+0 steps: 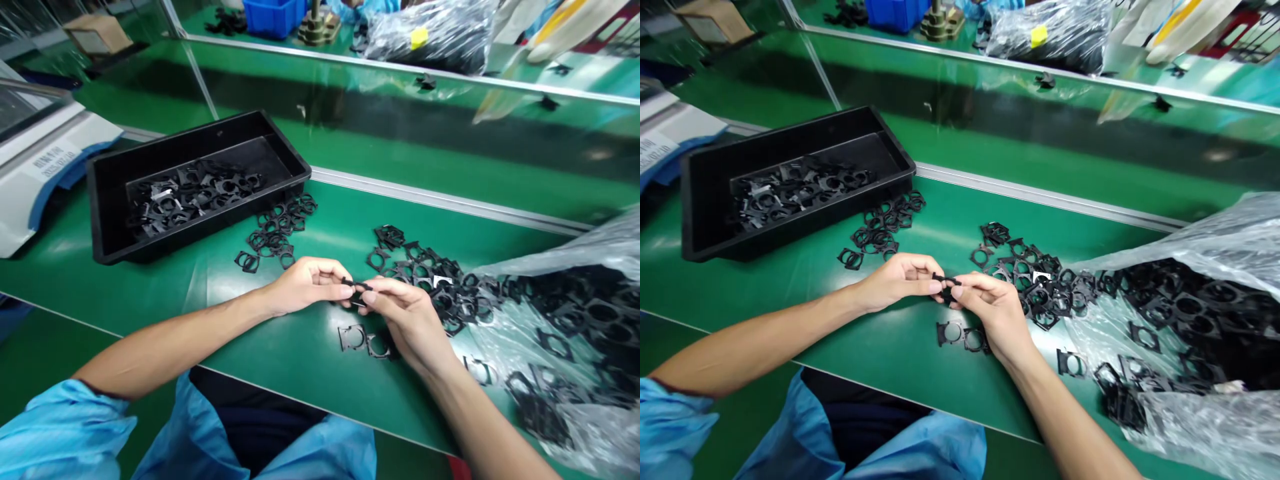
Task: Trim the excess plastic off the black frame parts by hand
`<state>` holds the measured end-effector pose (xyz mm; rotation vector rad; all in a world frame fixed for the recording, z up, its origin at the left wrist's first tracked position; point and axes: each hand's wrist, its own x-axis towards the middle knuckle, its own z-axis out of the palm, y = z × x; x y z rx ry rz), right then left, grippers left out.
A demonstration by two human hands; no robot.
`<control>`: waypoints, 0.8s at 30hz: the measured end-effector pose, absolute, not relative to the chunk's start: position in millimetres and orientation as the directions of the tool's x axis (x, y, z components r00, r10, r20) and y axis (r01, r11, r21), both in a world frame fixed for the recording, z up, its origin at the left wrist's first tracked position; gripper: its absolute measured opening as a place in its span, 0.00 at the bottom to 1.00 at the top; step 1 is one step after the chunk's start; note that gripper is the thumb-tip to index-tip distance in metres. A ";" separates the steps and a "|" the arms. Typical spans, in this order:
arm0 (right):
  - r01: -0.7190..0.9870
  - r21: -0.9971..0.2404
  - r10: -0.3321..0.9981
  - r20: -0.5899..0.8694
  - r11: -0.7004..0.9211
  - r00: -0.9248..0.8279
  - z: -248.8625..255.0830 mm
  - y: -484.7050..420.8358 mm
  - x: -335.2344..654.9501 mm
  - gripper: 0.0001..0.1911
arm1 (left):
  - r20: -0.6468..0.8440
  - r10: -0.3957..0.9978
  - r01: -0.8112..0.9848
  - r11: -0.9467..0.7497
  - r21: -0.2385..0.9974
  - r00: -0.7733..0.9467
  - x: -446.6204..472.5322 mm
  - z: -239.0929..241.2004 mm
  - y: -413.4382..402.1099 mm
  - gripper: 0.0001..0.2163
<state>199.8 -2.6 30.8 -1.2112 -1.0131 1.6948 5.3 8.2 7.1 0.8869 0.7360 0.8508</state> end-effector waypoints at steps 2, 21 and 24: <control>-0.145 -0.920 0.921 -0.332 -0.364 -0.206 30.6 -2.5 199.8 0.13 | -0.202 0.870 -0.317 0.367 0.875 0.450 5.8 7.5 8.5 0.17; -0.054 -0.971 0.952 -0.216 -0.233 -0.217 28.9 -1.0 201.3 0.13 | -0.122 0.935 -0.228 0.206 0.952 0.334 4.8 3.3 8.5 0.14; -0.088 -0.971 0.950 -0.194 -0.221 -0.244 29.3 -1.7 202.6 0.11 | -0.129 0.936 -0.247 0.217 0.944 0.329 3.5 0.4 10.3 0.15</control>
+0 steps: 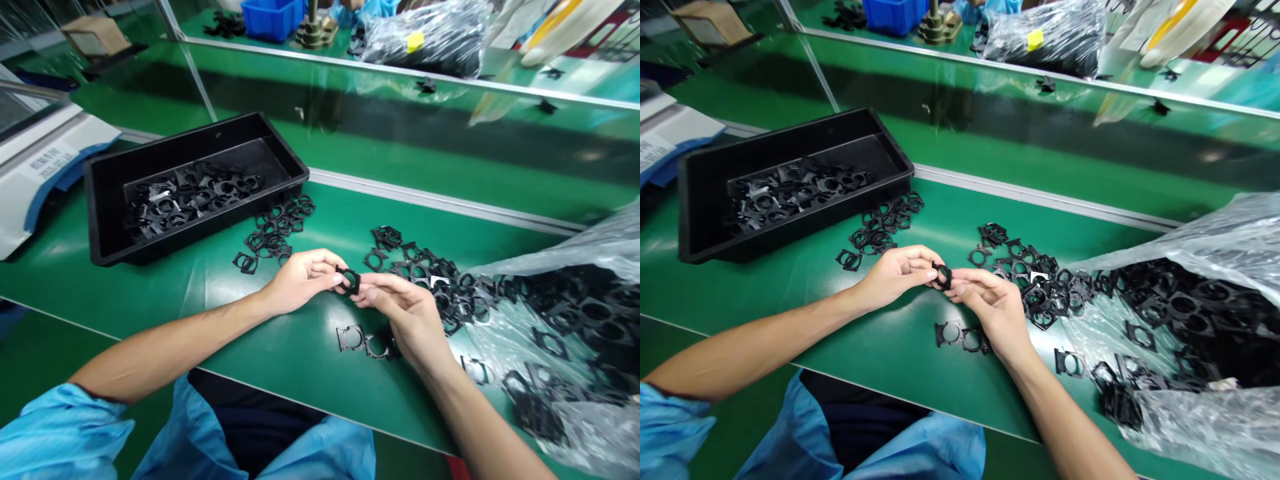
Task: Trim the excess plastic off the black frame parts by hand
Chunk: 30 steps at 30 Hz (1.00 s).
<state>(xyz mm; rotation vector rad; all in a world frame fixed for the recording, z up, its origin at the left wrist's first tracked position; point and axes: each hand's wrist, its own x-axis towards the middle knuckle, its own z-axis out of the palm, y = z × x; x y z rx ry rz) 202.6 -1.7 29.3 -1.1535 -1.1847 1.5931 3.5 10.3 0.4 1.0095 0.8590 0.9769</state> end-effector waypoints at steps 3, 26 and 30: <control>-0.078 -0.973 0.949 -0.191 -0.216 -0.249 29.6 -3.0 203.7 0.11 | -0.123 0.936 -0.253 0.213 0.944 0.330 3.0 -1.2 11.1 0.15; 0.246 -0.926 0.944 0.230 0.287 -0.237 30.1 -9.7 201.6 0.06 | 0.191 0.953 -0.121 -0.167 0.979 0.233 6.4 2.4 2.0 0.05; 0.288 -0.898 0.931 0.264 0.333 -0.252 30.6 -8.9 202.0 0.03 | 0.233 0.944 -0.072 -0.222 0.972 0.233 6.0 4.3 2.2 0.04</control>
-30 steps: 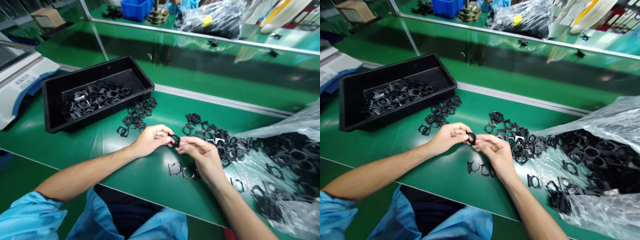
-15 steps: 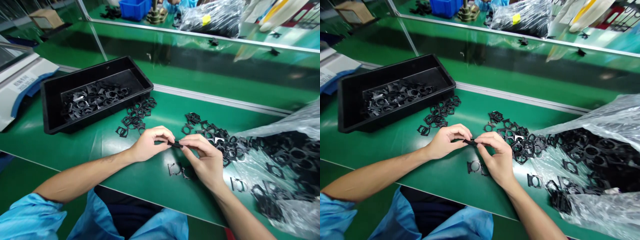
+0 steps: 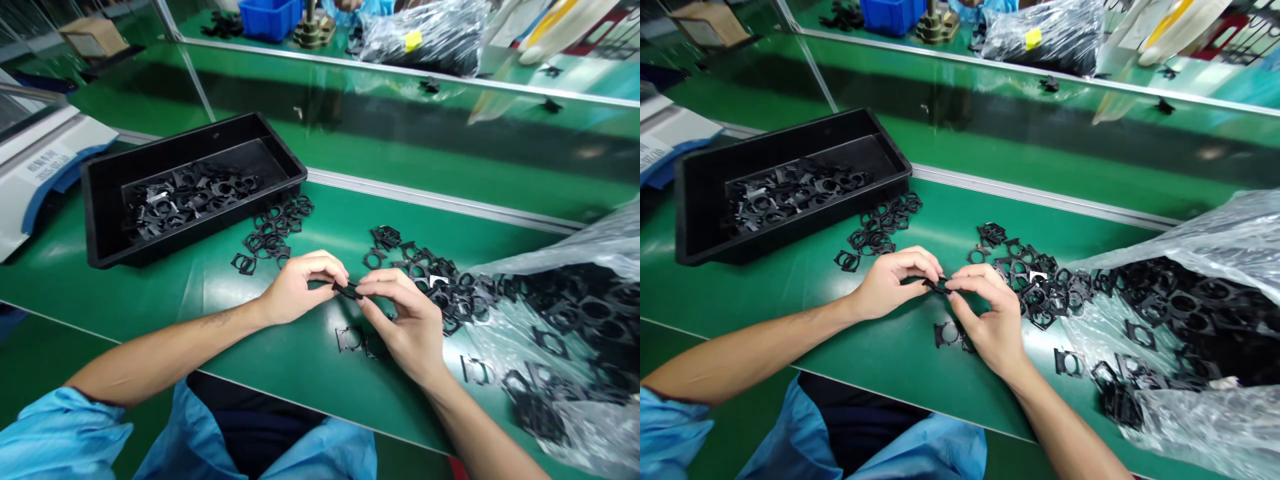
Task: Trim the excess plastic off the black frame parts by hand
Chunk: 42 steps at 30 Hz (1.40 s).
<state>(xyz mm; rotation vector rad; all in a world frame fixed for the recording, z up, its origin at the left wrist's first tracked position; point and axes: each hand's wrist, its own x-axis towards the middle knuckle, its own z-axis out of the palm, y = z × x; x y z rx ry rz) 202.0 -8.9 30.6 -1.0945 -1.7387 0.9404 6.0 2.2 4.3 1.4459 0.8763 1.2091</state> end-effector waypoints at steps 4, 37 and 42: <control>0.267 -0.937 0.965 0.176 0.225 -0.195 30.0 -8.9 202.6 0.04 | 0.280 0.926 0.041 -0.299 0.953 0.253 4.9 7.9 1.3 0.04; 0.713 -0.300 0.752 0.454 0.634 -0.478 -1.6 31.2 235.0 0.09 | 0.564 0.773 0.899 -0.422 0.114 0.291 -123.8 58.5 43.7 0.11; 0.708 -0.320 0.754 0.473 0.629 -0.456 1.6 26.1 228.8 0.10 | 0.129 0.652 0.658 -0.753 -0.012 0.747 -85.3 44.3 17.5 0.10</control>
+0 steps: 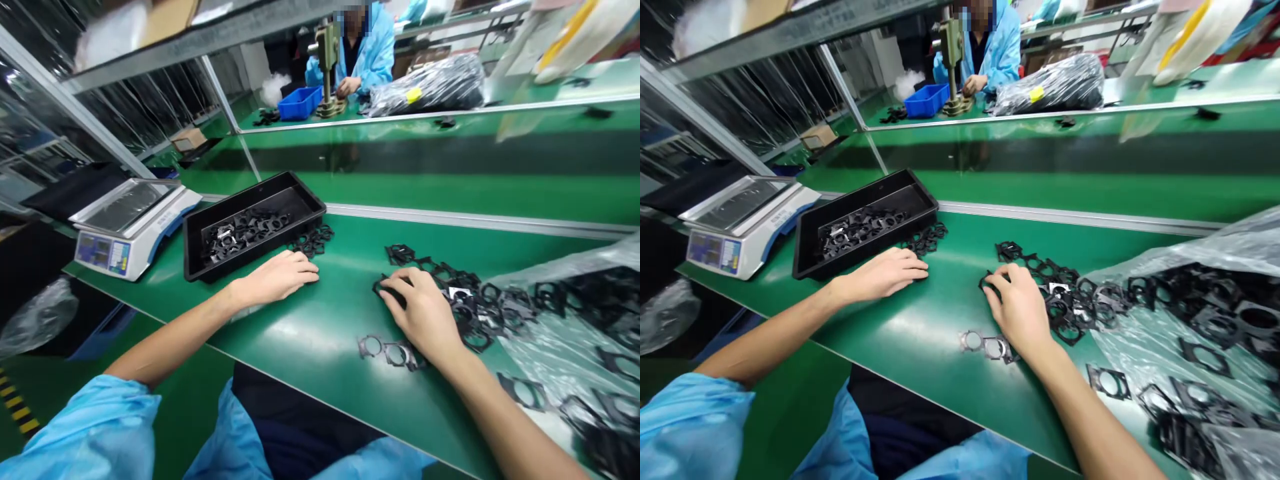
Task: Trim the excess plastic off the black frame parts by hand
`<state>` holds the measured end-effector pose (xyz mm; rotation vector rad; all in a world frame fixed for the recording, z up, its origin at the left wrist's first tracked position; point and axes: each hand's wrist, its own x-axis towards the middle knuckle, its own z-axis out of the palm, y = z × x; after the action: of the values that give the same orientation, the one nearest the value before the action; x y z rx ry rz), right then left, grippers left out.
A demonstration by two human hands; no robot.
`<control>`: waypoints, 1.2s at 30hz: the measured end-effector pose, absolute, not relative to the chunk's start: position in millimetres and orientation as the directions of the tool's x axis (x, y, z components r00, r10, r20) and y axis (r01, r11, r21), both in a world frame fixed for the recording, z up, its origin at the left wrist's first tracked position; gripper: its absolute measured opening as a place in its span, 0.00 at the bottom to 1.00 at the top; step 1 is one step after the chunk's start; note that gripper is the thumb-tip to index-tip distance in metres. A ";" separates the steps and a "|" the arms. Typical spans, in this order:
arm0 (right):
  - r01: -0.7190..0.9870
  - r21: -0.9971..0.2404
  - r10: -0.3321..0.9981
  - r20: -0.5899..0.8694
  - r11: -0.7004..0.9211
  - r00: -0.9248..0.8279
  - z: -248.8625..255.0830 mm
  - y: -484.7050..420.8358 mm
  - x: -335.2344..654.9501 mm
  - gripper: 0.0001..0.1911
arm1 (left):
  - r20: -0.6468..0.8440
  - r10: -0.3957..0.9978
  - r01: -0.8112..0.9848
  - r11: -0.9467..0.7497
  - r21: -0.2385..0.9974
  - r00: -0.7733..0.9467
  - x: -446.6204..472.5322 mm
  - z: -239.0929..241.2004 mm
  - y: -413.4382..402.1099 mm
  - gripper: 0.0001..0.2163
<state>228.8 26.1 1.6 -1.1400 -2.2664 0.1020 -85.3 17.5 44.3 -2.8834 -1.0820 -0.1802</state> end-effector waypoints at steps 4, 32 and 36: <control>0.644 -0.513 0.821 0.409 0.568 -0.398 8.7 13.1 226.6 0.11 | 0.129 0.585 0.598 -0.791 -0.128 0.801 -72.0 36.1 11.6 0.10; -0.059 -0.980 0.982 -0.188 -0.189 -0.016 22.0 -1.8 203.8 0.19 | 0.727 0.602 0.435 -0.780 0.450 0.329 1.0 4.9 9.0 0.03; -0.007 -0.981 0.973 -0.194 -0.196 -0.121 23.5 -3.0 202.4 0.17 | 0.727 0.598 0.407 -0.789 0.460 0.337 1.2 5.1 8.5 0.03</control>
<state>202.4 -3.0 23.5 -1.2792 -1.1839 1.4540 1.2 8.5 5.1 -2.7226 -1.0382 -1.6283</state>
